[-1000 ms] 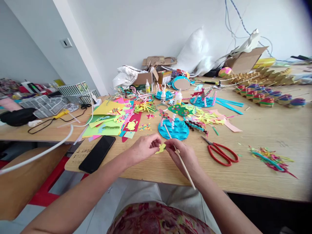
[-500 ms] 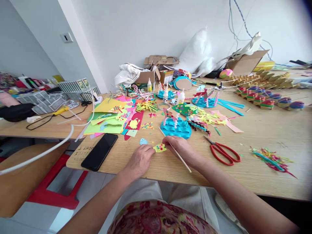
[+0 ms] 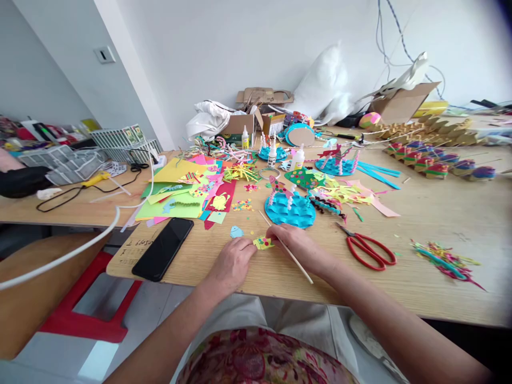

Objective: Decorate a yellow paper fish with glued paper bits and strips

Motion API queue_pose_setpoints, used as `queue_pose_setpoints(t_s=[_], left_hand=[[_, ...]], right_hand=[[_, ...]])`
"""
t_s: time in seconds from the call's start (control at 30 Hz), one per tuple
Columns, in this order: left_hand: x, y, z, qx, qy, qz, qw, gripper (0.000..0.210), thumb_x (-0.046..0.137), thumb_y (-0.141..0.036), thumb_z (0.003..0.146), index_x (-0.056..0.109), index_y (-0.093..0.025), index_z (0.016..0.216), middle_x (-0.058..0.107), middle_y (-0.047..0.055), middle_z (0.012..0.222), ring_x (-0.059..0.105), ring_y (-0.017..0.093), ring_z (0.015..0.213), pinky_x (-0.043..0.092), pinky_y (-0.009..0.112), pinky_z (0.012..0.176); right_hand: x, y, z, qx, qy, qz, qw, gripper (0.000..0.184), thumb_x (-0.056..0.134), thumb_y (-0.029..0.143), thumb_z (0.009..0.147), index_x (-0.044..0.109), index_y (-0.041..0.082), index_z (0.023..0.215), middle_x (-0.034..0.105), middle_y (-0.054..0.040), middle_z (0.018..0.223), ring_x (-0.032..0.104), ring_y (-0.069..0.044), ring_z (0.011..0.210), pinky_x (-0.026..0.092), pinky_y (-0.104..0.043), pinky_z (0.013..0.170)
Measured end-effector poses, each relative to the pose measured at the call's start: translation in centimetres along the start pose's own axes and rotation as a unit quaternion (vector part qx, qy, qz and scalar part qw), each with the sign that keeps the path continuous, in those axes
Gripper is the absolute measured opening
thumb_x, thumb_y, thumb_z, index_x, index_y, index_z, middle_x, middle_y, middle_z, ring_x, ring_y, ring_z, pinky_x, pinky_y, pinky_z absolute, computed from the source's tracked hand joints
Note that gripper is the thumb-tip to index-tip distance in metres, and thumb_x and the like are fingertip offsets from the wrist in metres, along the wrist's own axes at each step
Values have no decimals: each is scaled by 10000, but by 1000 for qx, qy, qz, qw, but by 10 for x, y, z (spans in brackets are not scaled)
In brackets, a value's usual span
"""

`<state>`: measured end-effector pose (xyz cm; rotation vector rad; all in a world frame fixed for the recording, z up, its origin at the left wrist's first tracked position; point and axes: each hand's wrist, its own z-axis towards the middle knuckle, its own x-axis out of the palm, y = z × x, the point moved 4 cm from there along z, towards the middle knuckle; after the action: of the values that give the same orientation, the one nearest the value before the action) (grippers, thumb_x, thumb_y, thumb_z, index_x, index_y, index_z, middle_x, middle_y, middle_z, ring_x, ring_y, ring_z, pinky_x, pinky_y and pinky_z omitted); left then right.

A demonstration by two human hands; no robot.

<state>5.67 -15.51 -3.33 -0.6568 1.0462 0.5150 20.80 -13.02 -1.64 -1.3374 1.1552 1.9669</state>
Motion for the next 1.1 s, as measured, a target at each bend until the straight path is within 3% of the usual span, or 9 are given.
queue_pose_setpoints(t_s=[0.8, 1.1], left_hand=[[2, 0, 0, -1, 1, 13, 1000, 283, 358, -19, 803, 564, -159, 937, 580, 54, 961, 505, 175, 952, 432, 337, 850], [-1, 0, -1, -2, -1, 8, 1000, 261, 379, -26, 801, 564, -152, 935, 581, 52, 954, 508, 170, 928, 439, 328, 842]], right_hand=[[0, 4, 0, -23, -9, -27, 999, 176, 424, 89, 798, 564, 168, 871, 598, -62, 807, 529, -174, 779, 377, -237, 656], [-12, 3, -6, -21, -54, -15, 998, 248, 369, 147, 862, 592, 150, 970, 637, -97, 873, 568, -189, 829, 416, -275, 705]])
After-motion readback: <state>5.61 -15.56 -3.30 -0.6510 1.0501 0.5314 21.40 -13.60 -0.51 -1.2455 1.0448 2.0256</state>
